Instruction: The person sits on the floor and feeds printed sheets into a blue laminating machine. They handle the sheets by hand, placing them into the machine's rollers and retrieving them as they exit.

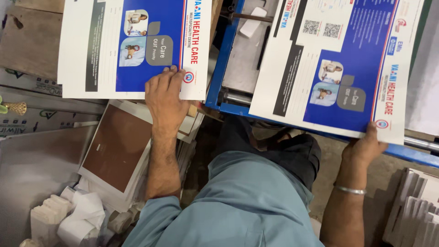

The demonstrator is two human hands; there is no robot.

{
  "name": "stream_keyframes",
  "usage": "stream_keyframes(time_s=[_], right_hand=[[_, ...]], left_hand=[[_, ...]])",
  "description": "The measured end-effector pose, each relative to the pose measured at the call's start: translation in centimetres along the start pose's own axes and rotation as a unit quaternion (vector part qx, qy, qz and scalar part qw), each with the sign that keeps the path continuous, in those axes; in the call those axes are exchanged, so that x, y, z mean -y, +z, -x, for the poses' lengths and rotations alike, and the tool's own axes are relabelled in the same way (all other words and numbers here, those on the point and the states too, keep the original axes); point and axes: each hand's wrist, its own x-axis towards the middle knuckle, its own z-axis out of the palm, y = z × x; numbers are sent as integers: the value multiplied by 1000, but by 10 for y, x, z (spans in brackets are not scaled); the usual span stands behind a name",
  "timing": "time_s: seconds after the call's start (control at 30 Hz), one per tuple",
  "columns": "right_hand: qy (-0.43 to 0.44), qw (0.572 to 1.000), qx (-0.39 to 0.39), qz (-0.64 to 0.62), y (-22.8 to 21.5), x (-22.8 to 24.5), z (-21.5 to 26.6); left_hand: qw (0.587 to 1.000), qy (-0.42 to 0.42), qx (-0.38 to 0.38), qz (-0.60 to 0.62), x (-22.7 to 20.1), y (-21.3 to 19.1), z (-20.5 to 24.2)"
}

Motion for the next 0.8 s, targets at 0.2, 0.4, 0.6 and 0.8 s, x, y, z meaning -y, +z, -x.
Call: stream_keyframes(time_s=[0.2, 0.4, 0.6, 0.8], right_hand=[[115, 993, -2, -9, 0, -10, -28], [148, 985, 48, 71, -22, -5, -27], [129, 988, 54, 59, -15, -6, 1], [161, 976, 115, 87, 32, 7, 38]], left_hand=[[1000, -2, 15, -3, 1, -2, -2], [1000, 10, 8, -6, 1, -1, -2], [999, 36, 34, -10, 2, -9, -3], [978, -10, 81, 191, 43, -32, -15]])
